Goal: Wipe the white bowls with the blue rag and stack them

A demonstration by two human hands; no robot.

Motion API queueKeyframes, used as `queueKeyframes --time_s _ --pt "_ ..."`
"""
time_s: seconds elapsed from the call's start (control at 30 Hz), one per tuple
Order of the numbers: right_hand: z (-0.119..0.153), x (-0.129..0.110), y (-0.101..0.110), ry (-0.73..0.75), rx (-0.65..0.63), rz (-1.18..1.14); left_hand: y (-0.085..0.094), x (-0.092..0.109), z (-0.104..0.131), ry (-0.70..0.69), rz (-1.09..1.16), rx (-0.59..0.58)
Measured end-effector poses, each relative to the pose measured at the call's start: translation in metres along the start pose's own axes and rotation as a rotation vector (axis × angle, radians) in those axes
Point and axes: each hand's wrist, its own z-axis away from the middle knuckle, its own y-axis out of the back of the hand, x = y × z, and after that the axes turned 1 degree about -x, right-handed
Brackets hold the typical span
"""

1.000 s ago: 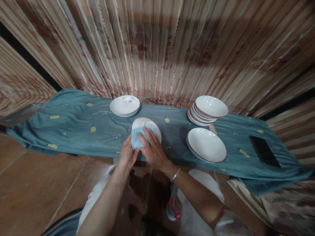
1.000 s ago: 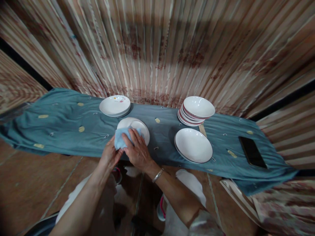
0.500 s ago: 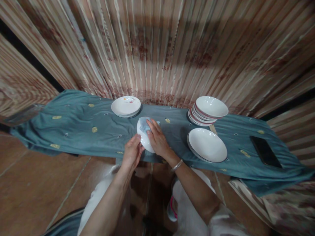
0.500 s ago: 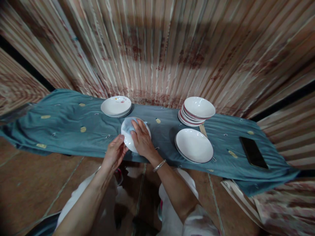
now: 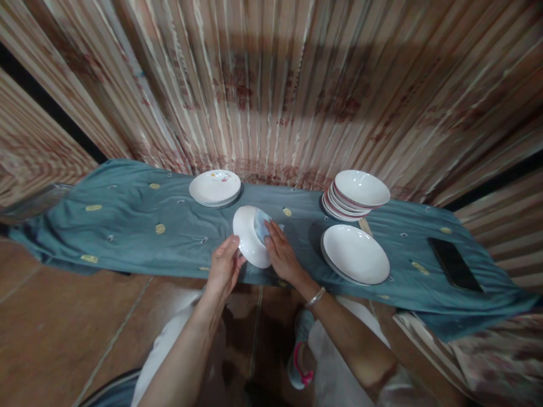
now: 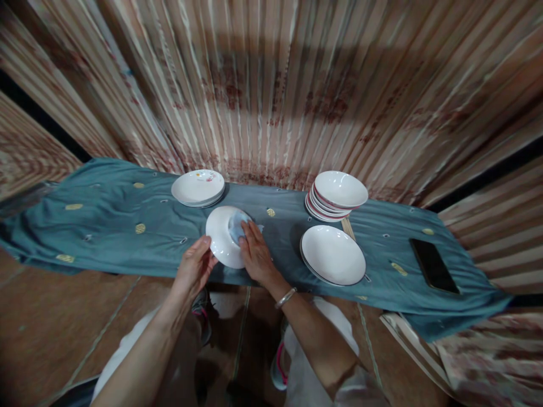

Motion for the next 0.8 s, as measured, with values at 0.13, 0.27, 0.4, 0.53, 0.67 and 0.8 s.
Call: queueKeyframes --time_s 0.13,0.27,0.4,0.53,0.67,0.8 --pt "0.013 -0.003 0.001 0.038 0.04 -0.045 0.0 0.001 -0.002 -0.009 0.039 -0.003" --pt "0.026 -0.012 0.001 0.145 0.033 -0.008 -0.003 0.003 -0.002 -0.001 0.048 0.007" --pt "0.033 -0.024 0.001 0.246 0.036 0.09 -0.004 0.004 0.0 -0.003 0.048 -0.009" --pt "0.033 -0.031 -0.001 0.342 0.027 0.17 -0.005 0.005 0.002 -0.002 0.038 -0.024" --pt "0.028 -0.037 -0.003 0.366 0.008 0.236 -0.006 0.004 0.003 -0.028 0.023 -0.039" --pt "0.019 -0.045 0.002 0.396 -0.022 0.25 -0.005 0.001 0.002 -0.037 -0.002 -0.049"
